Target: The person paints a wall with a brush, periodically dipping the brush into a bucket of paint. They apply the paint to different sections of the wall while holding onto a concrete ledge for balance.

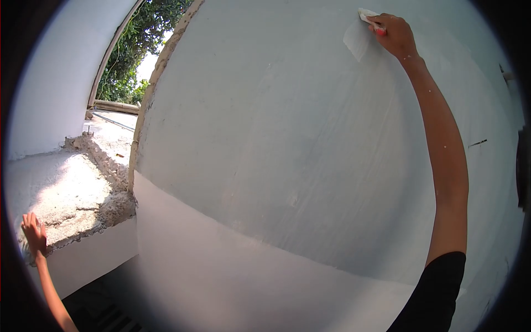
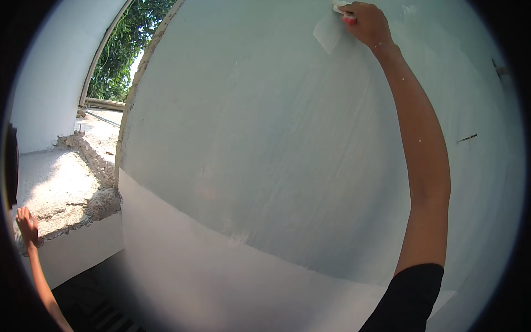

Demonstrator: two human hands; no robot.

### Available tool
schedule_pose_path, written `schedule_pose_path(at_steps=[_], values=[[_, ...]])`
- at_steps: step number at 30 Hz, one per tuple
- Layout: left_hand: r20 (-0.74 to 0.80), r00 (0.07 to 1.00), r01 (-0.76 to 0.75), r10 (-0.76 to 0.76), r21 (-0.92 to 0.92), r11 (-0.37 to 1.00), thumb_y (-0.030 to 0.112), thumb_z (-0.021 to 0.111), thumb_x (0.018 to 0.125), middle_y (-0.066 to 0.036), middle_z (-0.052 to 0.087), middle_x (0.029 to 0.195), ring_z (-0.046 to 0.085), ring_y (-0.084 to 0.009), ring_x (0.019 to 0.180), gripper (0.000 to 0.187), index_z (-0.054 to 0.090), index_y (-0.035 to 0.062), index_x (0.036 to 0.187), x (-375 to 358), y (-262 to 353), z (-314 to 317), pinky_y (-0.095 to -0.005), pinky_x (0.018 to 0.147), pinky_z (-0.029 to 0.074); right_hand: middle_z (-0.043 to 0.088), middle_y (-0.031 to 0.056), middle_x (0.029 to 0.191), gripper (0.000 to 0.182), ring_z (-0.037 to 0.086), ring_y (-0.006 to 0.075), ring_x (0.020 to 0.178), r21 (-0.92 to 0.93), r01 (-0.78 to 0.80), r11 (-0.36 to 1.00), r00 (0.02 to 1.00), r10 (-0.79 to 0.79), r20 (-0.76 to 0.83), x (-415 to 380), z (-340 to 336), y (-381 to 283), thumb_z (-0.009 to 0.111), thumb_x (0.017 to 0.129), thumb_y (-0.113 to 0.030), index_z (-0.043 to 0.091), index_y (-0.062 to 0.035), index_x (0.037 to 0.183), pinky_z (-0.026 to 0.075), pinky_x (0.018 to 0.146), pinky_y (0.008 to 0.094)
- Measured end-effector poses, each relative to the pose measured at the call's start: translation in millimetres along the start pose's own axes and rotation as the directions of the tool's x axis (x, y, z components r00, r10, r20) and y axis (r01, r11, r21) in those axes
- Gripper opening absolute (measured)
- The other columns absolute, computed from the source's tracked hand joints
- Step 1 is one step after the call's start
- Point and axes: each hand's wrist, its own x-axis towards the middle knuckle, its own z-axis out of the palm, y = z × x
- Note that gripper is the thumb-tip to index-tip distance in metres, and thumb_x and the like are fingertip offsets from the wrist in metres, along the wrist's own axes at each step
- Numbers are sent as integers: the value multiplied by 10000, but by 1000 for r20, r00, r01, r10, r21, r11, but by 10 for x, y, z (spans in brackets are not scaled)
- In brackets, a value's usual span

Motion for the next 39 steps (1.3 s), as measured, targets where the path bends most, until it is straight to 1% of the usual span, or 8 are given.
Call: schedule_pose_path(at_steps=[8, 10, 16, 23, 28, 35, 38, 39], values=[[17, 1000, -3, 4, -80, 997, 66, 600, 840, -166, 493, 957, 496, -359, 1056, 275, 525, 4, 1096, 173, 166, -201, -493, 973, 364, 745, 46, 849, 220, 680, 213, 764, 232, 0, 973, 992, -29, 120, -786, -740, -1120, 748, 774, -61, 796, -94, 986, 549, 672, 331], [-215, 969, -135, 121, -52, 990, 60, 598, 831, -163, 491, 929, 501, -357, 1024, 242, 529, 6, 1056, 208, 273, -268, -489, 943, 374, 746, 39, 841, 227, 676, 200, 757, 230, 18, 973, 987, -54, 152, -890, -898, -1329, 757, 761, -61, 797, -97, 982, 547, 656, 325], [339, 931, 180, -136, -102, 978, 75, 628, 806, -154, 524, 945, 516, -357, 1037, 264, 550, 0, 1048, 291, 363, -477, -484, 913, 382, 771, 18, 943, 212, 704, 198, 832, 332, -252, 909, 966, 215, 143, -438, -1002, -978, 742, 845, -135, 805, -186, 1041, 565, 724, 325], [303, 927, 253, -222, -66, 965, 96, 659, 782, -163, 549, 989, 514, -372, 1105, 281, 542, 4, 1021, 326, 487, -567, -490, 953, 380, 764, 43, 1067, 235, 715, 242, 935, 167, -303, 938, 946, 317, -66, 356, 4, 190, 733, 905, -273, 784, -296, 1133, 566, 807, 350], [143, 974, 183, -176, -40, 982, 108, 675, 786, -189, 561, 1083, 481, -401, 1223, 410, 551, -15, 1157, 228, 495, -561, -507, 1034, 356, 756, 110, 999, 251, 708, 290, 929, -105, -332, 937, 940, 338, 48, -49, 66, -201, 729, 902, -267, 784, -299, 1145, 565, 809, 366], [238, 948, 235, -210, -80, 969, 85, 624, 800, -197, 540, 1021, 501, -390, 1144, 333, 556, -35, 1103, 225, 413, -420, -486, 977, 376, 765, 67, 997, 223, 712, 245, 956, 145, -454, 879, 872, 404, 276, -294, -906, -651, 757, 880, -276, 802, -277, 1098, 561, 845, 368], [-255, 963, -75, 85, 48, 996, 80, 610, 796, -190, 520, 974, 503, -382, 1096, 285, 551, -37, 1049, 262, 448, -442, -482, 939, 379, 758, 58, 1075, 228, 707, 240, 999, 149, -434, 888, 899, 418, 127, 11, -624, -84, 745, 887, -310, 800, -276, 1106, 554, 881, 367], [-162, 987, -15, 19, 26, 1000, 80, 612, 795, -189, 518, 972, 503, -382, 1086, 293, 551, -39, 1056, 223, 409, -402, -484, 929, 379, 754, 57, 1102, 233, 708, 247, 1005, 111, -433, 895, 901, 429, 57, 116, -510, 64, 734, 891, -319, 798, -277, 1111, 551, 895, 367]])
